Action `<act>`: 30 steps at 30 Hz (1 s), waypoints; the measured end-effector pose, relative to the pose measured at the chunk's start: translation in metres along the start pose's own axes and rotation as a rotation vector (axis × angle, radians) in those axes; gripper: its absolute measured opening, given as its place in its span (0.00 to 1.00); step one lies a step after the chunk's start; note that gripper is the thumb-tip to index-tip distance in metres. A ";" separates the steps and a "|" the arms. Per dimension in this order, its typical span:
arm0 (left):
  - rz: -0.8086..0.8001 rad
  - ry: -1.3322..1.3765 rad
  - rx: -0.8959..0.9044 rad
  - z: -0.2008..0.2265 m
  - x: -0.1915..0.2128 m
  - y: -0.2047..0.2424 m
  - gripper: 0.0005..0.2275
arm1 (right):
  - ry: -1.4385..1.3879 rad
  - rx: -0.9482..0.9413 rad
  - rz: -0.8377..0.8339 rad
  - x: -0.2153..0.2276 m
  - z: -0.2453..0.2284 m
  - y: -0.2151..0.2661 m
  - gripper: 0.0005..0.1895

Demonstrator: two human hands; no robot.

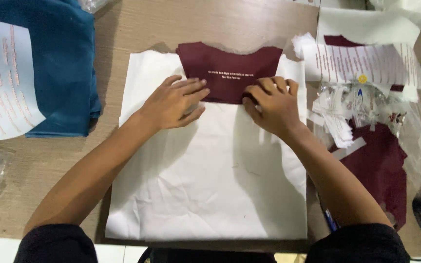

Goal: Positioning and ironing heat-transfer labels onto maroon fabric components on a sewing factory workbench.

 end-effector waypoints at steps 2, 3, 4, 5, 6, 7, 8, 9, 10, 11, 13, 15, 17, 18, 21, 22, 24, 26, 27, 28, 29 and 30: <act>-0.036 0.013 -0.002 0.000 -0.002 0.007 0.17 | -0.047 -0.051 -0.037 -0.004 0.003 0.011 0.06; -0.066 0.022 -0.001 -0.001 -0.004 0.009 0.19 | -0.093 -0.093 -0.071 -0.007 0.006 0.017 0.08; -0.070 0.028 -0.011 0.005 0.015 0.011 0.19 | -0.089 -0.105 -0.071 0.008 0.008 0.024 0.08; -0.027 0.019 0.021 0.007 0.039 0.012 0.19 | -0.189 -0.234 -0.066 0.022 0.022 0.034 0.11; 0.017 0.011 0.054 0.009 0.062 0.013 0.20 | -0.288 -0.362 -0.061 0.035 0.035 0.046 0.14; 0.015 0.017 0.045 0.018 0.081 0.025 0.20 | -0.284 -0.373 -0.060 0.056 0.042 0.061 0.14; 0.058 0.038 0.105 0.019 0.103 0.036 0.20 | -0.305 -0.424 -0.069 0.076 0.051 0.080 0.09; 0.101 0.060 0.166 0.018 0.125 0.048 0.20 | -0.326 -0.475 -0.077 0.095 0.059 0.100 0.10; 0.097 0.083 0.147 0.034 0.137 0.059 0.20 | -0.309 -0.500 -0.082 0.111 0.061 0.120 0.10; 0.103 0.099 0.249 0.037 0.149 0.072 0.19 | -0.266 -0.613 -0.129 0.124 0.070 0.145 0.09; 0.085 0.141 0.324 0.051 0.161 0.096 0.18 | -0.210 -0.768 -0.177 0.147 0.077 0.191 0.08; 0.128 0.117 0.439 0.060 0.165 0.132 0.19 | -0.232 -0.888 -0.192 0.160 0.075 0.229 0.05; 0.147 0.159 0.486 0.077 0.165 0.144 0.21 | -0.241 -0.929 -0.242 0.159 0.073 0.246 0.05; 0.179 0.179 0.547 0.083 0.166 0.153 0.22 | -0.262 -0.942 -0.285 0.156 0.070 0.257 0.08; 0.221 0.212 0.536 0.106 0.161 0.160 0.19 | -0.207 -0.917 -0.347 0.145 0.061 0.273 0.09; 0.217 0.218 0.527 0.112 0.160 0.155 0.19 | -0.203 -0.927 -0.345 0.143 0.059 0.273 0.09; 0.203 0.243 0.506 0.123 0.158 0.145 0.19 | -0.239 -0.949 -0.319 0.138 0.057 0.271 0.12; 0.189 0.238 0.502 0.130 0.155 0.138 0.20 | -0.229 -0.964 -0.337 0.134 0.059 0.275 0.11; 0.177 0.230 0.504 0.133 0.153 0.135 0.21 | -0.221 -0.971 -0.358 0.130 0.059 0.277 0.11; 0.176 0.229 0.503 0.135 0.152 0.132 0.21 | -0.222 -0.972 -0.357 0.129 0.059 0.279 0.11; 0.145 0.240 0.513 0.136 0.148 0.130 0.20 | -0.228 -0.968 -0.343 0.128 0.060 0.280 0.10; 0.112 0.252 0.524 0.137 0.144 0.128 0.20 | -0.235 -0.965 -0.330 0.128 0.060 0.282 0.09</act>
Point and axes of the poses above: each hand's wrist, its own y-axis away from the middle knuckle, its own x-axis out of the back of the hand, z = x × y, the point moved 10 cm from there along -y, towards the middle knuckle, and after that the axes turned 3 degrees about -y, right-handed, at the moved point
